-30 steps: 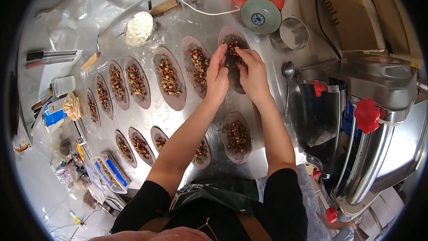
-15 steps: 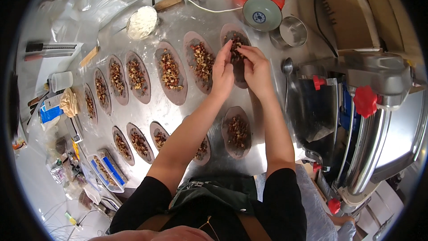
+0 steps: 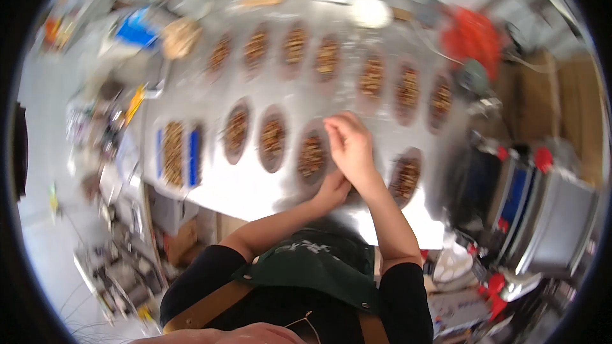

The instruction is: Adding nut and seed filling to dough, rolling them into buns, and placing them in a steamer.

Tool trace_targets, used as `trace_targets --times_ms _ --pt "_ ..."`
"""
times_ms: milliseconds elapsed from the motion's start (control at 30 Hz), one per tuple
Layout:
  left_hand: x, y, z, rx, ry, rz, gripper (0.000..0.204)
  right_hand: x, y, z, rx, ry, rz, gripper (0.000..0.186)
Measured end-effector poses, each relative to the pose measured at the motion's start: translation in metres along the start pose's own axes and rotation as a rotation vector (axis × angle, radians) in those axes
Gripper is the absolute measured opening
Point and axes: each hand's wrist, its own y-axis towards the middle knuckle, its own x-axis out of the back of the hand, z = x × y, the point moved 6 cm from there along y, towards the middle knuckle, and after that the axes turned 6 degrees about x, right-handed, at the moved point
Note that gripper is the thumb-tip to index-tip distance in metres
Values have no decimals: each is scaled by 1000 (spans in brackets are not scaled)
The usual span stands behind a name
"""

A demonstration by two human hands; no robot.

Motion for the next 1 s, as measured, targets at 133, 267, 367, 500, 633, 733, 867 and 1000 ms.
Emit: trace_targets --times_ms 133,267,367,500,633,733,867,1000 --pt "89 -117 45 45 22 -263 30 -153 -22 102 323 117 409 11" --pt "184 -225 114 64 -186 -685 26 -290 -50 174 543 171 651 7" --pt "240 -297 138 131 -231 -986 25 -394 -64 181 687 -113 836 6" --pt "277 -358 154 155 -320 -1149 24 -502 -68 160 560 -656 1162 11" --pt "290 -384 169 173 -340 -1157 23 -545 -83 129 296 -834 1129 21" --pt "295 -389 179 149 -380 -1082 23 -540 -95 122 343 -823 1020 26" --pt "302 -392 187 156 -406 -1049 19 -540 -100 85 -212 -177 817 14" --pt "307 -394 187 232 -408 -1051 18 -539 -93 135 391 -453 941 7"
